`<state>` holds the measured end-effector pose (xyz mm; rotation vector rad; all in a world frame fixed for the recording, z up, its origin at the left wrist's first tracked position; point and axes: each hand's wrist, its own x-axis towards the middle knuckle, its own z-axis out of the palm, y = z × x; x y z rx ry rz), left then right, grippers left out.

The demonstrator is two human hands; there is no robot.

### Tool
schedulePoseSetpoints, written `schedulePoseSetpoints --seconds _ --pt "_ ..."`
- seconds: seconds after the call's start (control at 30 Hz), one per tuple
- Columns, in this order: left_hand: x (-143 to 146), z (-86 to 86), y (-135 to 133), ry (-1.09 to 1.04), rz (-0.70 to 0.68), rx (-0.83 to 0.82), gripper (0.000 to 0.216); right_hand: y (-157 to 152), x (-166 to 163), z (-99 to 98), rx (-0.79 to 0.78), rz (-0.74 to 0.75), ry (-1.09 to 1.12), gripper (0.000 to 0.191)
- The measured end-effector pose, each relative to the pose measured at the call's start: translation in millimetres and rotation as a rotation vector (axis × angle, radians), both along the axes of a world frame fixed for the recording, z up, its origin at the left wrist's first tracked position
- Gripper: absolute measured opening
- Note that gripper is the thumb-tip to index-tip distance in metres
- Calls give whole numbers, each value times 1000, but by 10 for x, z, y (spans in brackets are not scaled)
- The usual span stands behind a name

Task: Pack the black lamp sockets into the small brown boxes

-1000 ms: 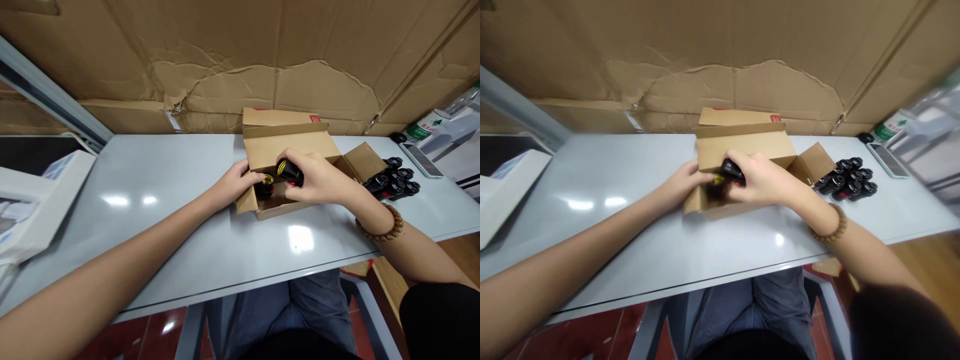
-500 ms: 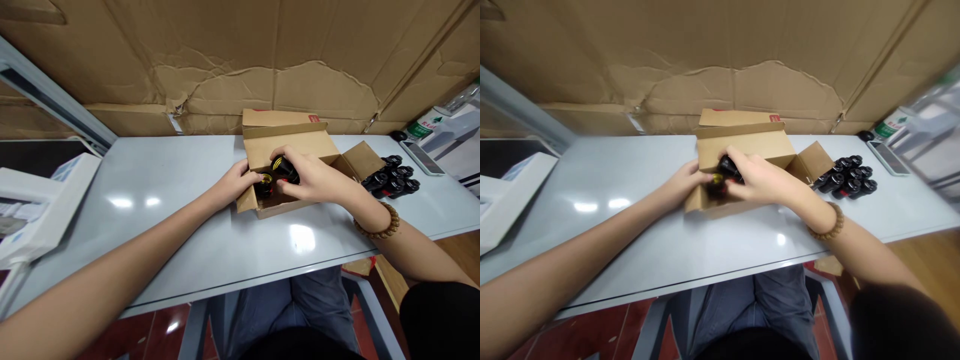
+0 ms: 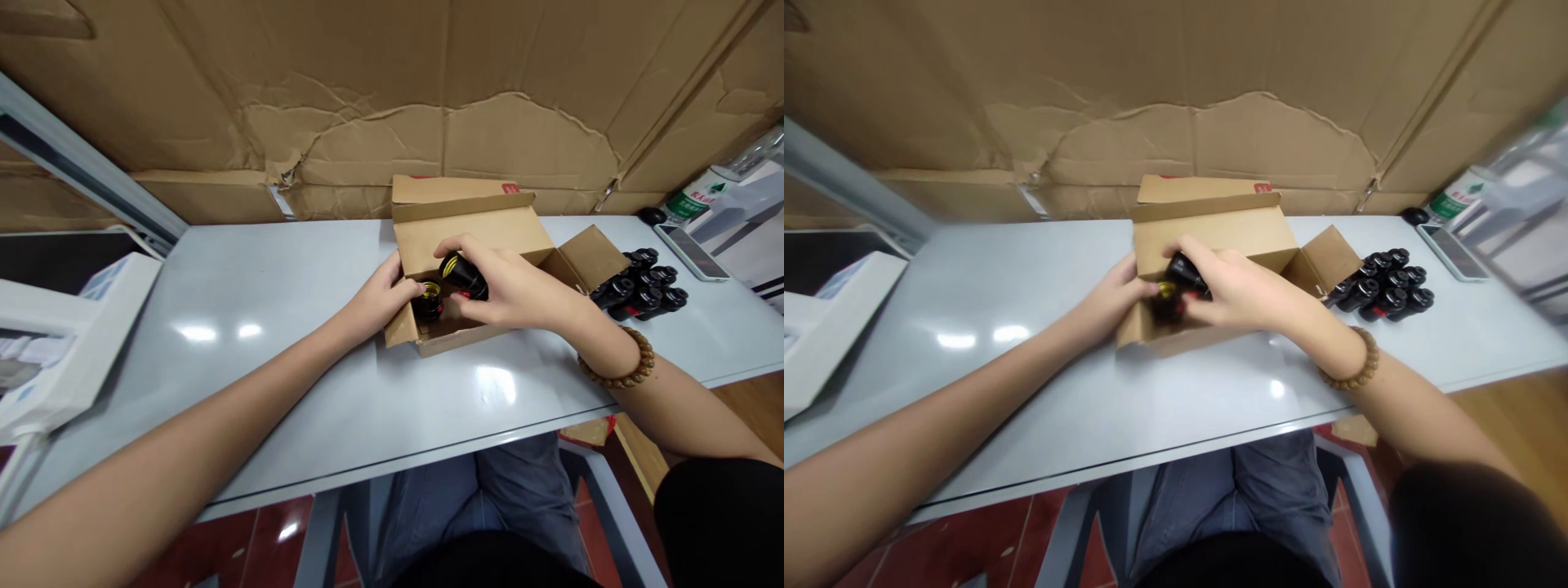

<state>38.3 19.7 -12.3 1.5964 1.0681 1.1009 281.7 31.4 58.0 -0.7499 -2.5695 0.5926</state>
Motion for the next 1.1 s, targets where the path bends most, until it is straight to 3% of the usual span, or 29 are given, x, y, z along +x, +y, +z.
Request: schedulePoseSetpoints --seconds 0.3,0.6,0.9,1.1 --pt "-8 -32 -13 -55 3 -20 63 0 5 12 54 9 -16 32" --pt "-4 -20 -53 -115 10 -125 89 -3 4 -15 11 -35 -46 53" --pt "-9 -46 -45 -118 -4 -121 89 -20 5 0 -3 -37 -82 60" --pt "-11 -35 -52 -113 -11 -107 87 -6 -4 5 45 -3 -19 44"
